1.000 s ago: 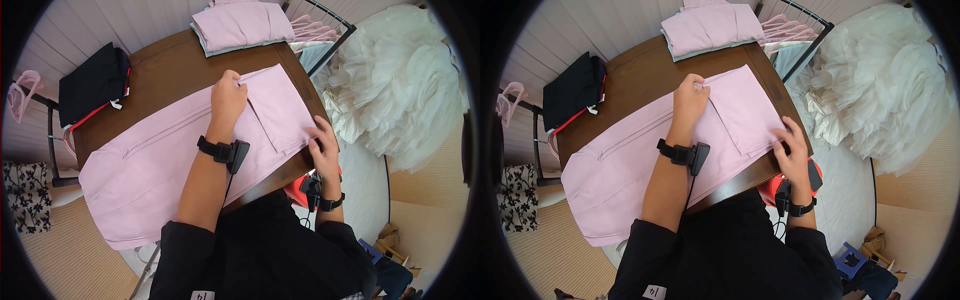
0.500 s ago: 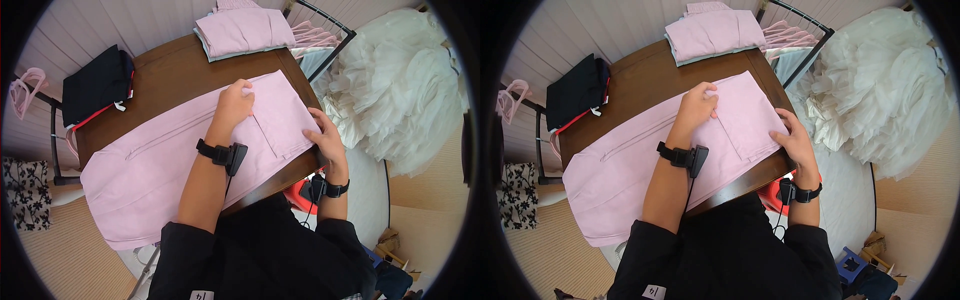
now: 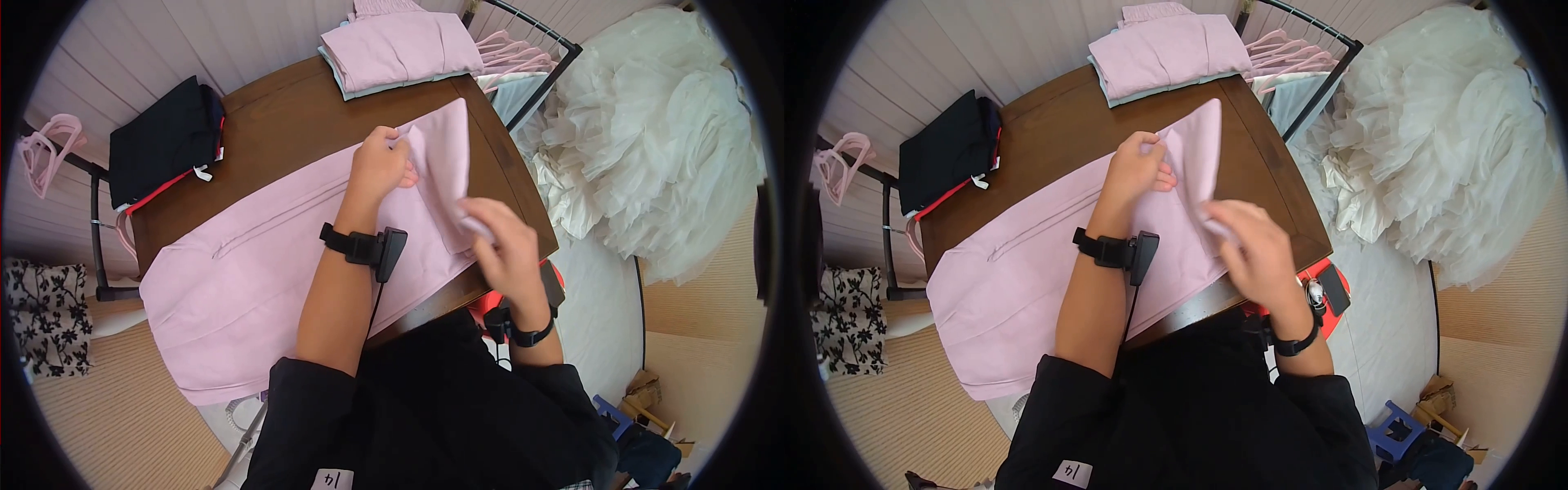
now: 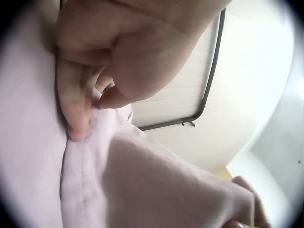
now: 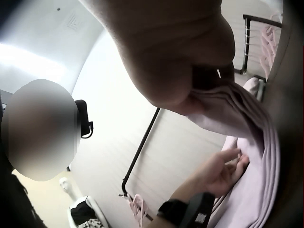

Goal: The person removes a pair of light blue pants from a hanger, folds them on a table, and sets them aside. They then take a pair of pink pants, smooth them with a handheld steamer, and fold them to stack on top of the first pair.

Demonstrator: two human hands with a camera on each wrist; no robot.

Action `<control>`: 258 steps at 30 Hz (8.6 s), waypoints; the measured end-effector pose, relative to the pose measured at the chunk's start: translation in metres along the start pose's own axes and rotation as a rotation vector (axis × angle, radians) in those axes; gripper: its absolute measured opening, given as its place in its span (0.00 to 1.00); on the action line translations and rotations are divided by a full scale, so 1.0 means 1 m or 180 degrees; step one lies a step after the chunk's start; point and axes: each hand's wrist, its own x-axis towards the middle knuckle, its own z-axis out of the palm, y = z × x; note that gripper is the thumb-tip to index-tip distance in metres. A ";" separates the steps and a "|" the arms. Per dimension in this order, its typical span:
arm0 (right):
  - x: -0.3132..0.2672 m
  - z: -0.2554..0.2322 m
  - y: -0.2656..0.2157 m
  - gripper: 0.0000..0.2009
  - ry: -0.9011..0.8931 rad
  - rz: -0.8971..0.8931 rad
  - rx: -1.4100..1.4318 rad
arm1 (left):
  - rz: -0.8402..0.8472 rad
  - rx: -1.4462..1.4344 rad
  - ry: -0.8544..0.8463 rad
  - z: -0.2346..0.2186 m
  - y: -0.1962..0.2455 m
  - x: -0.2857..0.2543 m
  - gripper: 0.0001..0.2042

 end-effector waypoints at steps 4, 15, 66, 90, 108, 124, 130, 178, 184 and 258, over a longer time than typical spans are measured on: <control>-0.005 0.033 -0.024 0.18 -0.0310 -0.0997 0.0049 | -0.0515 -0.1016 -0.0377 -0.022 0.018 -0.014 0.25; -0.046 0.048 -0.014 0.29 -0.0364 -0.0290 -0.1151 | -0.0341 -0.0804 -0.0795 -0.085 0.018 -0.034 0.21; -0.048 0.049 0.013 0.32 -0.0461 -0.0143 -0.1160 | -0.0416 -0.1534 0.0120 -0.093 -0.010 -0.105 0.45; -0.050 0.025 0.009 0.37 -0.1436 -0.0481 -0.0942 | 0.2190 0.2863 -0.0034 -0.050 0.002 -0.102 0.21; -0.046 0.023 0.021 0.23 -0.1184 -0.0275 -0.0348 | 0.1130 0.3658 -0.0105 -0.062 -0.020 -0.125 0.31; 0.109 0.073 0.078 0.19 -0.1896 0.0700 0.1420 | 0.0578 0.1157 0.1001 -0.098 -0.045 -0.082 0.16; 0.103 0.068 0.078 0.21 -0.1866 0.0509 0.1324 | 0.0246 0.0705 0.1180 -0.099 -0.019 -0.074 0.14; 0.077 -0.048 0.139 0.32 -0.2268 0.1356 0.1571 | 0.1263 0.3809 -0.0570 0.002 -0.012 -0.044 0.43; 0.022 -0.074 0.128 0.29 -0.2582 0.1017 0.0719 | 0.1293 0.3814 -0.0564 0.006 -0.013 -0.050 0.48; 0.157 0.110 0.074 0.16 -0.2122 0.0226 0.0971 | 0.2201 0.2251 0.0608 -0.027 -0.057 -0.225 0.25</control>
